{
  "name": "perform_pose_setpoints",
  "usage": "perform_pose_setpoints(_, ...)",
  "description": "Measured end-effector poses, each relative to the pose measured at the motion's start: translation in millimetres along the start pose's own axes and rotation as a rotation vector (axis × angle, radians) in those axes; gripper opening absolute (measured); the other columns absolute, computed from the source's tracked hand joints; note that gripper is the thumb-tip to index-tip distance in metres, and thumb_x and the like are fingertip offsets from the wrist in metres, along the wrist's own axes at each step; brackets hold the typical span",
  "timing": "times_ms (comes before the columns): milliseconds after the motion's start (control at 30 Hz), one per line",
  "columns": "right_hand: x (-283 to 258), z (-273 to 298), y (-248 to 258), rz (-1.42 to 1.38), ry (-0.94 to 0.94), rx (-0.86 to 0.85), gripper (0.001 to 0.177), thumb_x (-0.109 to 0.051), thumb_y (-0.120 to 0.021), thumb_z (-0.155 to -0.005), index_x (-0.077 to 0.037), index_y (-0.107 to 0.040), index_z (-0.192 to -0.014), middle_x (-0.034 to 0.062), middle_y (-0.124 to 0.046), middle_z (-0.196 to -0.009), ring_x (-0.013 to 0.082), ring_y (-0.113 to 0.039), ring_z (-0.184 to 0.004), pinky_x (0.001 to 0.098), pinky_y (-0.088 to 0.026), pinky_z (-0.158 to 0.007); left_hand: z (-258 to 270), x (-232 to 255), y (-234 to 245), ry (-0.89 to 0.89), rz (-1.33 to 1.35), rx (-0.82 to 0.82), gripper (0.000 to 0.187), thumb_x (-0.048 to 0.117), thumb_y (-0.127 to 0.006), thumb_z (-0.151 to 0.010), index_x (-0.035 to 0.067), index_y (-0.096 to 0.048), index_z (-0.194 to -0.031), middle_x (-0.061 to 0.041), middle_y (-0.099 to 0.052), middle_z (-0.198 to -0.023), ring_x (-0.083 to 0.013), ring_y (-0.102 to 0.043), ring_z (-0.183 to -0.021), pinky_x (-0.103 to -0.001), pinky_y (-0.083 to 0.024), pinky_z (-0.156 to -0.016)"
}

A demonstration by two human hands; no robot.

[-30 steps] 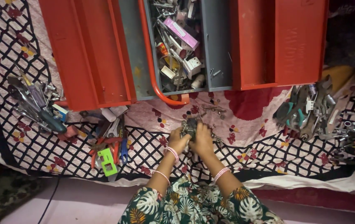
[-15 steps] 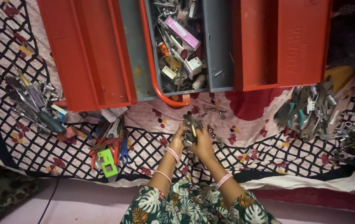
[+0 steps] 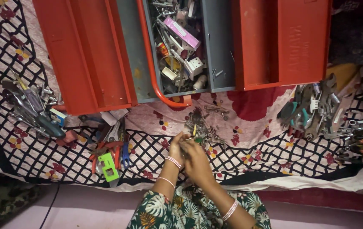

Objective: The person empties a red toolbox, sorts small metal parts and tools by hand, and places them back into the toolbox compartments. The person handles screws, bolts, and a ratchet, arranging them within the open toolbox.

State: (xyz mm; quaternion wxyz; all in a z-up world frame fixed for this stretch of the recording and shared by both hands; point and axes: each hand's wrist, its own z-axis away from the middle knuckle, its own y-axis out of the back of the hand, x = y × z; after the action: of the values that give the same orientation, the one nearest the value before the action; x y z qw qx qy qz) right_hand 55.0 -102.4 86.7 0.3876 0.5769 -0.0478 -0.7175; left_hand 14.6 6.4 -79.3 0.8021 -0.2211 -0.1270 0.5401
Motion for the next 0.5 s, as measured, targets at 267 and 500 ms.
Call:
perform_pose_setpoints(267,83.7,-33.9,16.7,0.174,-0.069,0.182,0.059,-0.009,-0.076,-0.073,-0.001,-0.059,-0.129,0.0268,-0.057,-0.127,0.0445,-0.055,-0.117,0.0494,-0.045,-0.101,12.6,6.4,12.9,-0.053,0.007,0.017,0.028,0.039,-0.068,-0.094,0.012,-0.069,-0.090,-0.008,-0.074,-0.085,-0.0236,-0.071,-0.076,-0.039,-0.063,-0.064)
perform_pose_setpoints(500,78.2,-47.4,-18.3,0.331,-0.244,0.082,0.078,-0.018,-0.090,-0.067,-0.002,-0.052,-0.133,0.0244,-0.051,-0.127,0.0448,-0.050,-0.115,0.0500,-0.044,-0.101,19.4,11.6,11.6,-0.061,-0.010,0.003,0.033,0.042,-0.061,-0.097,0.009,-0.068,-0.097,-0.010,-0.074,-0.089,-0.0262,-0.073,-0.081,-0.042,-0.064,-0.068)
